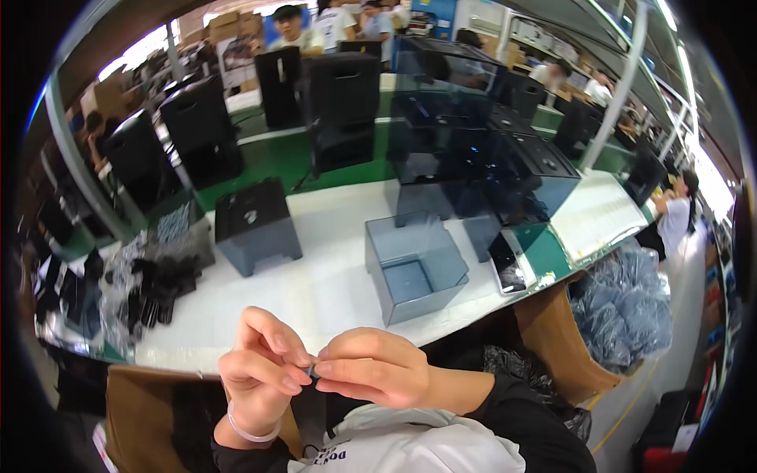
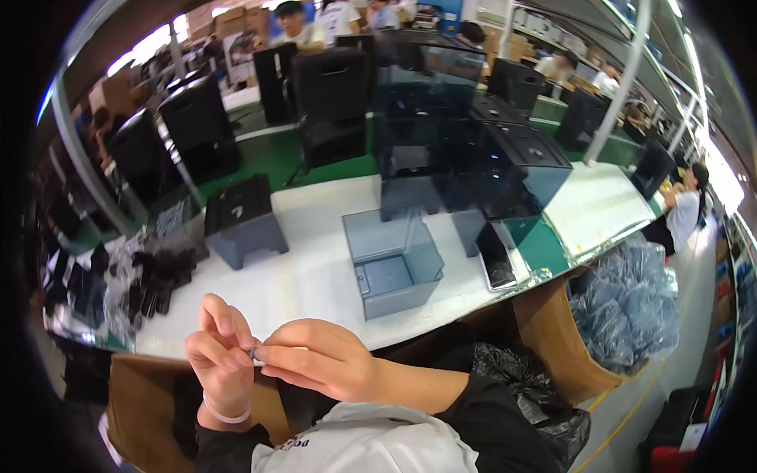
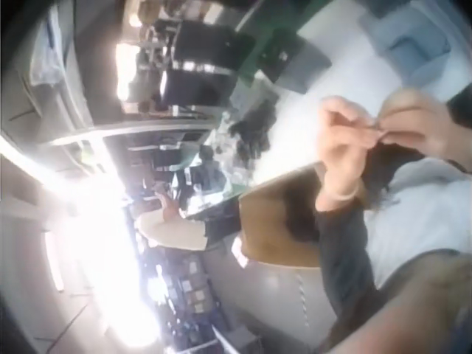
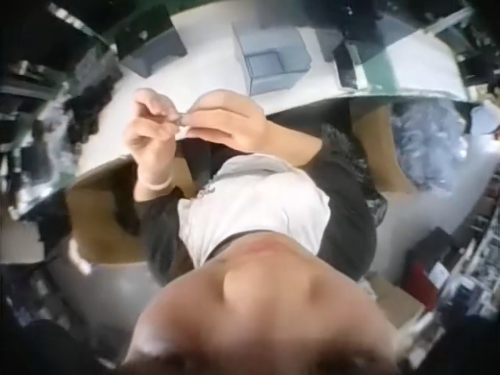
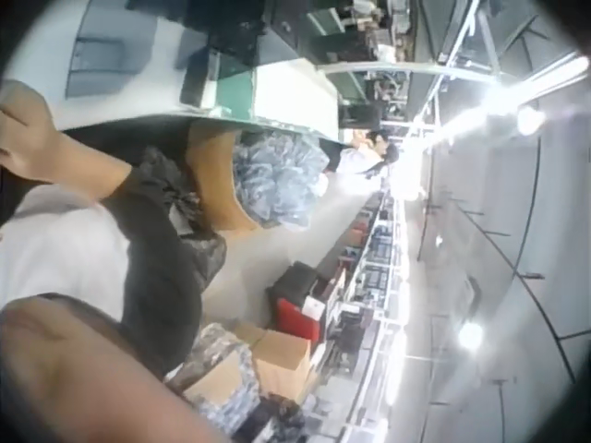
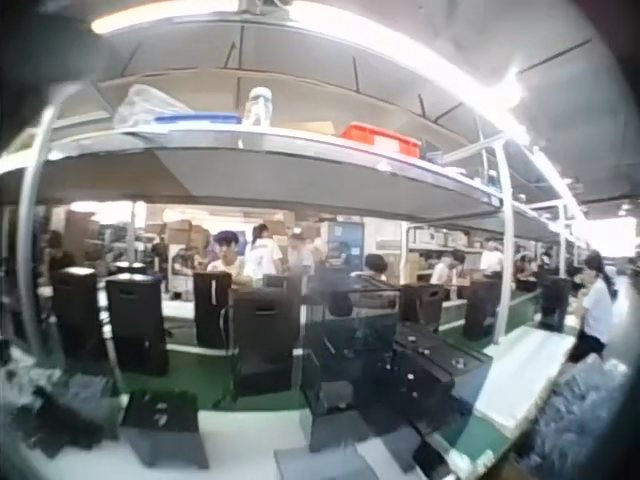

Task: Assembling plastic components and placing them into protective plastic bags on a production line.

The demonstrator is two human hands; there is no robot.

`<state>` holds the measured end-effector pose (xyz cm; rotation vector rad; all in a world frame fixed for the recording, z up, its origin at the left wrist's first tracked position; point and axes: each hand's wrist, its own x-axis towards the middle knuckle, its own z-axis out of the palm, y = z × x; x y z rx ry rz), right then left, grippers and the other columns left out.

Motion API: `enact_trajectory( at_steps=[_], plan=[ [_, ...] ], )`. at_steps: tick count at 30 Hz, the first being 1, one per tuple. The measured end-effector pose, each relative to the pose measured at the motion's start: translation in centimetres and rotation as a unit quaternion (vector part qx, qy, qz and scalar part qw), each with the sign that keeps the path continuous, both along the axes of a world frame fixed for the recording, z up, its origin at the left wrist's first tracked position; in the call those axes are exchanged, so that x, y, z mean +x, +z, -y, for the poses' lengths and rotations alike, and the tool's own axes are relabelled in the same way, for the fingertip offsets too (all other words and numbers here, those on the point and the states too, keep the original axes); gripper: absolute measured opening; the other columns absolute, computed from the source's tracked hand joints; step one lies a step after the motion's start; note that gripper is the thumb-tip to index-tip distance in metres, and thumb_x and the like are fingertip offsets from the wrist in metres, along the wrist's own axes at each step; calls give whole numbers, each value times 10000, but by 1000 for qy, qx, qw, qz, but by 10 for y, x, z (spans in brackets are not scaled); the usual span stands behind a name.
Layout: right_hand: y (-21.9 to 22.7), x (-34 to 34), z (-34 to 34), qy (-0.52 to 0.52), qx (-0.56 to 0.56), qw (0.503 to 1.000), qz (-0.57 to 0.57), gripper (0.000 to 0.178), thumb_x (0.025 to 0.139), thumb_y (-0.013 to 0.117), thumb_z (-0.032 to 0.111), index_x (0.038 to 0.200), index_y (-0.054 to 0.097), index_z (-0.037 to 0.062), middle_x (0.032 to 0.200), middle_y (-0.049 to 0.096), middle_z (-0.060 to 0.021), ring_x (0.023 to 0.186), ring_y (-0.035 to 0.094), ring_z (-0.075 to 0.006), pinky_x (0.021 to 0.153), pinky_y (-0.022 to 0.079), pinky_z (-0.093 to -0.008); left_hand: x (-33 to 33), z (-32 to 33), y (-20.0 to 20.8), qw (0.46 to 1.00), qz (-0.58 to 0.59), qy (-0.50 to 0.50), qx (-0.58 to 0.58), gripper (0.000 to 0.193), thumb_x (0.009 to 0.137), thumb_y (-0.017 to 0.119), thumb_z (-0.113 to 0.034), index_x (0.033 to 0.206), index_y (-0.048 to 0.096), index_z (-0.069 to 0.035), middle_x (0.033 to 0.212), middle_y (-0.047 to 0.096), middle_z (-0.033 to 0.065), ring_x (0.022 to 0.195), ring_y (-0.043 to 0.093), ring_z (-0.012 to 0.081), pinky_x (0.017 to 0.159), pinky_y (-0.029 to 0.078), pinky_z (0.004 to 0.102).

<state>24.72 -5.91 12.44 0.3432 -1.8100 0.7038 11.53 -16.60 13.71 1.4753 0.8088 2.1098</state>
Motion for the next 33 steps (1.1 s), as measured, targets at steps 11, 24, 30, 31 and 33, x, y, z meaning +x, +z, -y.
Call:
enact_trajectory(
  at_steps=[11, 24, 30, 31, 33],
  plan=[
    [57, 58, -61, -138, 64, 969, 193, 238, 639, 680, -57, 851, 626, 36, 838, 641, -69, 832, 648, -224, 717, 509, -309, -11, 55, -18, 941, -50, 324, -82, 63, 865, 568, 23, 836, 540, -26, 1033, 517, 122, 954, 531, 163, 859, 457, 300],
    [43, 76, -188, -210, -148, 664, 702, 137, 751, 665, 33, 872, 684, -27, 815, 701, -90, 772, 654, -147, 730, 513, -280, -66, 275, -163, 715, 305, 582, -239, 259, 925, 463, 26, 1156, 577, -4, 1143, 578, 67, 1046, 536, 147, 920, 436, 276],
    [54, 107, -180, -211, -115, 674, 699, 129, 758, 686, 49, 863, 665, -25, 796, 681, -71, 773, 648, -132, 730, 512, -262, -46, 279, -169, 668, 355, 608, -243, 283, 924, 455, 30, 1187, 558, 15, 1151, 577, 76, 1048, 535, 152, 928, 443, 289],
    [56, 110, -181, -222, -75, 685, 690, 140, 755, 695, 51, 866, 662, -28, 804, 675, -74, 767, 649, -135, 724, 512, -266, -45, 281, -172, 671, 350, 604, -249, 285, 925, 453, 30, 1190, 556, 16, 1166, 574, 81, 1059, 533, 154, 934, 440, 288],
    [62, 113, -182, -226, -33, 692, 685, 152, 752, 703, 54, 870, 659, -32, 812, 670, -77, 760, 650, -139, 718, 512, -270, -42, 280, -172, 669, 349, 603, -260, 287, 925, 450, 29, 1192, 554, 17, 1181, 571, 85, 1070, 530, 157, 941, 437, 287]
  ],
)
